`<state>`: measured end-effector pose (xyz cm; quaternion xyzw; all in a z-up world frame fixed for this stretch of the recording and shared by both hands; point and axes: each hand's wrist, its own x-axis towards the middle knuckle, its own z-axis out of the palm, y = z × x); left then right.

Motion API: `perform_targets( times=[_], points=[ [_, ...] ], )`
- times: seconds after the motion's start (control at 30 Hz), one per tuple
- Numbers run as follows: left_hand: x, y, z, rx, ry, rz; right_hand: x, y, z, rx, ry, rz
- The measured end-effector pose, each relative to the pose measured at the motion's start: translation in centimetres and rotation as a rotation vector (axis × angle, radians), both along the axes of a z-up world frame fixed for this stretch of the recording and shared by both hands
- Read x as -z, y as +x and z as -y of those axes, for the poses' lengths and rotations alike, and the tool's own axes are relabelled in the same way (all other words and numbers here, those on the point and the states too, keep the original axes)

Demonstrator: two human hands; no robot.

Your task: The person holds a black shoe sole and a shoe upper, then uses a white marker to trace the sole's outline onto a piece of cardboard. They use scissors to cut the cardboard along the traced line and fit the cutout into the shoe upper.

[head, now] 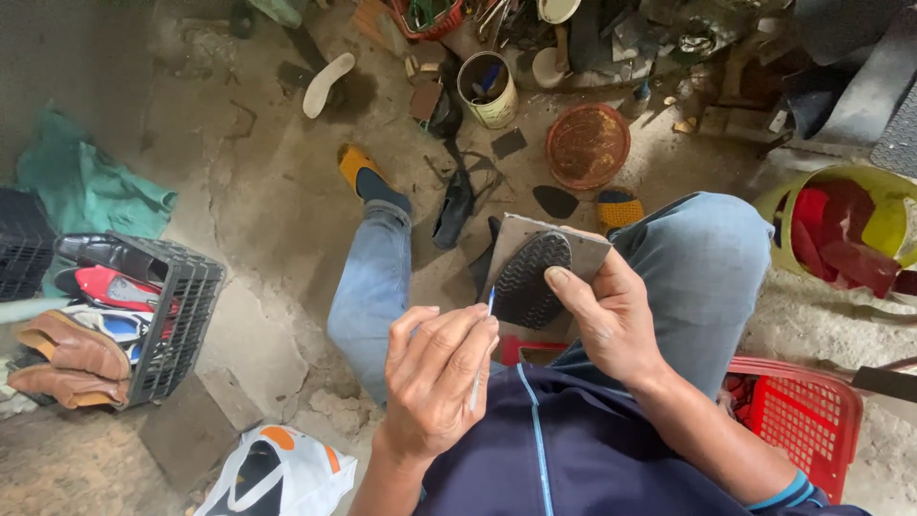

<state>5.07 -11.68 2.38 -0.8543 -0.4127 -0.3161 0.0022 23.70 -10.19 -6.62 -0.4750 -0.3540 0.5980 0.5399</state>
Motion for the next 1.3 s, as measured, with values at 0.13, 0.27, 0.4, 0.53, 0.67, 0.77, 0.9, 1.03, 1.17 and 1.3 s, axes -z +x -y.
perform_targets(
  times=[0.13, 0.27, 0.4, 0.53, 0.67, 0.77, 0.9, 1.03, 1.17, 1.3],
  points=[
    [-0.1, 0.0, 0.6, -0.006, -0.008, -0.036, 0.7, -0.3, 0.1, 0.039, -0.028, -0.026],
    [0.0, 0.0, 1.2, -0.024, -0.017, -0.064, 1.5, -0.2, -0.1, 0.112, -0.018, -0.162],
    [-0.7, -0.3, 1.9, -0.029, -0.064, -0.066, 2.7, 0.3, -0.8, 0.19, -0.133, -0.283],
    [-1.0, -1.4, 2.6, -0.029, -0.09, 0.019, 2.7, 0.7, -1.3, 0.187, -0.221, -0.464],
    [-0.8, -1.5, 2.7, -0.027, -0.052, 0.136, 3.1, 0.8, -1.0, 0.161, -0.174, -0.393],
    [-0.7, -1.0, 2.3, -0.009, -0.019, 0.164, 2.3, 0.7, -0.3, 0.075, -0.006, -0.256],
    [-1.1, -0.2, 1.6, -0.022, -0.003, 0.157, 1.4, 0.6, 1.0, -0.059, 0.158, 0.039],
    [-1.2, 0.2, 1.2, -0.033, 0.001, 0.147, -0.2, 0.4, 1.3, -0.114, 0.264, 0.064],
    [-1.5, 0.6, 0.9, -0.023, 0.004, 0.141, -0.7, 0.2, 1.3, -0.178, 0.322, 0.11],
    [-1.4, 0.9, 0.7, -0.024, 0.014, 0.137, -0.9, 0.1, 1.1, -0.217, 0.388, 0.179]
  ],
)
